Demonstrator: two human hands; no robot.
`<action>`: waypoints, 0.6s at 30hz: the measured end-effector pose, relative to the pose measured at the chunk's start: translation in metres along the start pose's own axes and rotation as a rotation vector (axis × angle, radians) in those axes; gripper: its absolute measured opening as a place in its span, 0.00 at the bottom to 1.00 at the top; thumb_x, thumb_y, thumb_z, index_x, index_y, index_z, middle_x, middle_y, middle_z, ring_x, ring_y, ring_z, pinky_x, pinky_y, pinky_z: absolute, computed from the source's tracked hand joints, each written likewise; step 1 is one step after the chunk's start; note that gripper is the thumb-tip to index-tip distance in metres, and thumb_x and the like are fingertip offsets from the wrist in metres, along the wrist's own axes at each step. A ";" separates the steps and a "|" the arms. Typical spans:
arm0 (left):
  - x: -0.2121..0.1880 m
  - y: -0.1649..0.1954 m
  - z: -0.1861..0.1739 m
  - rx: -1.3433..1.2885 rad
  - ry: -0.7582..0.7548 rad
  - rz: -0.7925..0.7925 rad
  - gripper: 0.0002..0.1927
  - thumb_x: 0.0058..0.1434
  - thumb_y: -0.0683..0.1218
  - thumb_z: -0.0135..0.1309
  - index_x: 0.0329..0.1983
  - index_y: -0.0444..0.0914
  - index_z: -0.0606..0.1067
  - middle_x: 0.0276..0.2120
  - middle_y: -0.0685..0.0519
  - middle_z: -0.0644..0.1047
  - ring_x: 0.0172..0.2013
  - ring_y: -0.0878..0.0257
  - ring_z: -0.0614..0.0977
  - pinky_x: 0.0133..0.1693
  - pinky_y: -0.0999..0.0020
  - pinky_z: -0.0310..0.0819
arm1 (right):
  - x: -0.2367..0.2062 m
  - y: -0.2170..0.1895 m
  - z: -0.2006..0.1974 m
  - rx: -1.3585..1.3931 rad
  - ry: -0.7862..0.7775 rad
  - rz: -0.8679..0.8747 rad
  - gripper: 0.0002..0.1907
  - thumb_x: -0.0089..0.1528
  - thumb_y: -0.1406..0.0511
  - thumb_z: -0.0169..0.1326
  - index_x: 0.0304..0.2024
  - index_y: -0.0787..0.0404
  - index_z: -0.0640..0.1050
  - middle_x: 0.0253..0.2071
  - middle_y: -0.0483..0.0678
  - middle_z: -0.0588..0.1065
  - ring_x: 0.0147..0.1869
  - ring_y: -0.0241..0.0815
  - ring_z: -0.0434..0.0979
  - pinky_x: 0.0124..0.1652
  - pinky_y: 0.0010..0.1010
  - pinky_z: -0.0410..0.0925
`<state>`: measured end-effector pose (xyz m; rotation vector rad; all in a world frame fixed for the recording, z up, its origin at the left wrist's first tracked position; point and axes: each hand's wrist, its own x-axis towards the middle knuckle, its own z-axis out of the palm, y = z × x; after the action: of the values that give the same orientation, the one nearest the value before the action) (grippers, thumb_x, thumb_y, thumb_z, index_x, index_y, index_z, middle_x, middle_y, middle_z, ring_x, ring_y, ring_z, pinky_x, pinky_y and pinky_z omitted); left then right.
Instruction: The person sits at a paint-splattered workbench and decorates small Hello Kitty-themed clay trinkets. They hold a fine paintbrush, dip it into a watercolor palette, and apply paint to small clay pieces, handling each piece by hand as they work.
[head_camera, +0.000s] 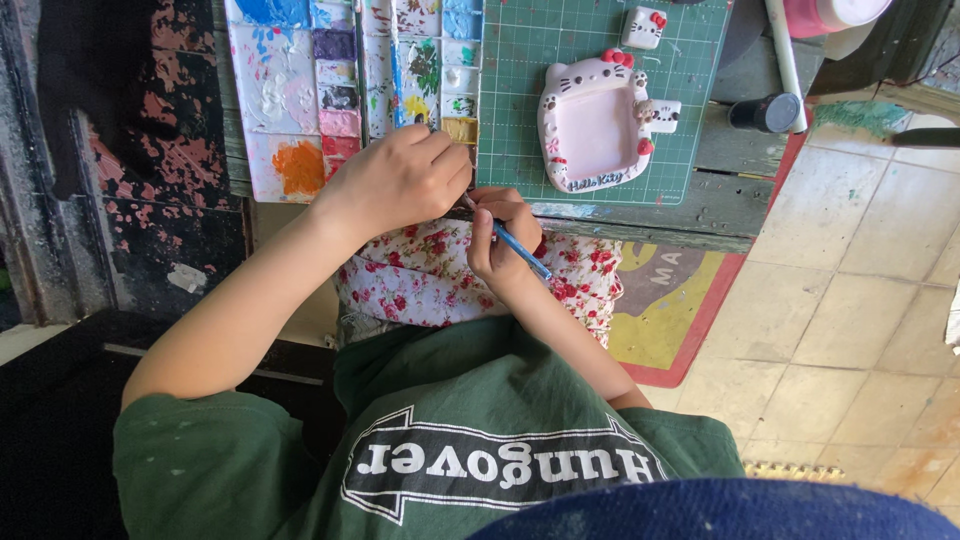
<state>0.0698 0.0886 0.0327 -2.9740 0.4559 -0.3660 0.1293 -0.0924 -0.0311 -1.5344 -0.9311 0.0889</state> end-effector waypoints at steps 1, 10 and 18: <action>0.000 -0.001 0.004 -0.010 0.028 0.020 0.03 0.57 0.42 0.57 0.28 0.41 0.77 0.30 0.60 0.75 0.35 0.69 0.78 0.37 0.75 0.72 | 0.000 0.000 0.001 -0.002 0.003 0.009 0.04 0.70 0.74 0.47 0.40 0.67 0.66 0.35 0.57 0.76 0.39 0.48 0.81 0.39 0.31 0.71; -0.005 -0.010 0.023 0.119 0.201 0.178 0.06 0.62 0.44 0.57 0.30 0.38 0.76 0.36 0.56 0.78 0.31 0.71 0.78 0.23 0.83 0.68 | 0.000 0.000 0.000 -0.037 0.014 0.017 0.04 0.69 0.74 0.48 0.40 0.67 0.67 0.37 0.58 0.78 0.33 0.44 0.78 0.35 0.29 0.70; -0.003 -0.006 0.029 -0.136 0.134 0.026 0.03 0.61 0.42 0.58 0.35 0.41 0.74 0.39 0.60 0.72 0.39 0.68 0.78 0.31 0.78 0.76 | 0.001 -0.002 0.002 -0.031 0.029 0.030 0.03 0.70 0.74 0.48 0.40 0.66 0.67 0.36 0.57 0.77 0.33 0.44 0.77 0.36 0.29 0.69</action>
<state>0.0759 0.0974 0.0052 -3.0832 0.5540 -0.5550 0.1279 -0.0902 -0.0295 -1.5752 -0.8903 0.0740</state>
